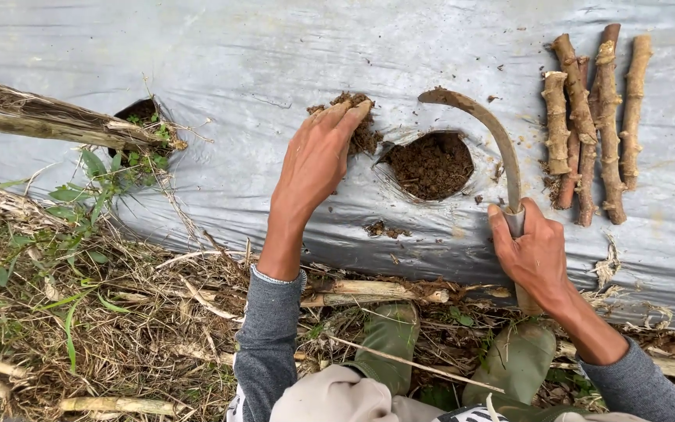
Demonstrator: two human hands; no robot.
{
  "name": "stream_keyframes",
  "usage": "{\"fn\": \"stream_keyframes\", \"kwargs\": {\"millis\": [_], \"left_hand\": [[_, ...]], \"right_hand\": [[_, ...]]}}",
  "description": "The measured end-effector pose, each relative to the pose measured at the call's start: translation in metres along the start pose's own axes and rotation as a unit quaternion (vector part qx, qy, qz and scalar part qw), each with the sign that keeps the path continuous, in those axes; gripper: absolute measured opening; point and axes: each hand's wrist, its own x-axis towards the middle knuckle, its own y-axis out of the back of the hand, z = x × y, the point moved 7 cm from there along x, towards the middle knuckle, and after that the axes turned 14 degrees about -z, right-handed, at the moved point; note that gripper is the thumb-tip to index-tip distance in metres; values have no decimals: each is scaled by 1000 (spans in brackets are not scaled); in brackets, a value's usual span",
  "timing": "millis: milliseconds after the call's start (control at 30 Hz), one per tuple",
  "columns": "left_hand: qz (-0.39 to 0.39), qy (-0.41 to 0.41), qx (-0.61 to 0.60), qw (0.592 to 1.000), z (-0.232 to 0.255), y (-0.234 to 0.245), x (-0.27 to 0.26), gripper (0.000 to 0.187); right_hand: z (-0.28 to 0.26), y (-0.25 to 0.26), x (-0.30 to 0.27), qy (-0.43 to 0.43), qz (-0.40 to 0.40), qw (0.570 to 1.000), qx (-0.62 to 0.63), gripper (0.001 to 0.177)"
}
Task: The person uses a sickle to clear soil and debris from a hole in a plastic sheet covering the ground. They then pick up a cassava cutting and place it into the prepared hole.
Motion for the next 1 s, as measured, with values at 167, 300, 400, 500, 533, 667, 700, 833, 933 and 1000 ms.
{"fn": "stream_keyframes", "kwargs": {"millis": [167,300,400,500,533,667,700,833,933,1000], "left_hand": [[142,0,128,982,-37,-33,27,20],[249,-24,84,964,-32,-24,13,9],[331,-116,149,924,0,-14,-16,21],[217,-198,146,945,30,-64,-29,45],[215,-198,145,945,32,-78,-33,45],[92,-170,177,965,37,-133,-45,37],[137,-182,122,966,37,-130,-54,28],[171,-176,109,963,35,-142,-53,26],[227,-201,77,950,35,-134,-55,18],[240,-207,68,946,34,-138,-58,18]], "right_hand": [[8,-3,2,8,-11,1000,4,36],[5,5,-1,3,-48,998,31,36],[7,19,-20,34,-182,981,-58,39],[-12,50,-42,12,-231,970,-79,44],[-25,55,-43,10,-232,970,-79,44],[-20,53,-55,-99,-306,936,-142,36],[-16,49,-59,-85,-313,936,-133,37],[9,7,-59,-21,-271,959,-77,37],[25,-19,-59,-123,-372,917,-70,33],[8,-4,-60,-122,-347,925,-100,36]]}}
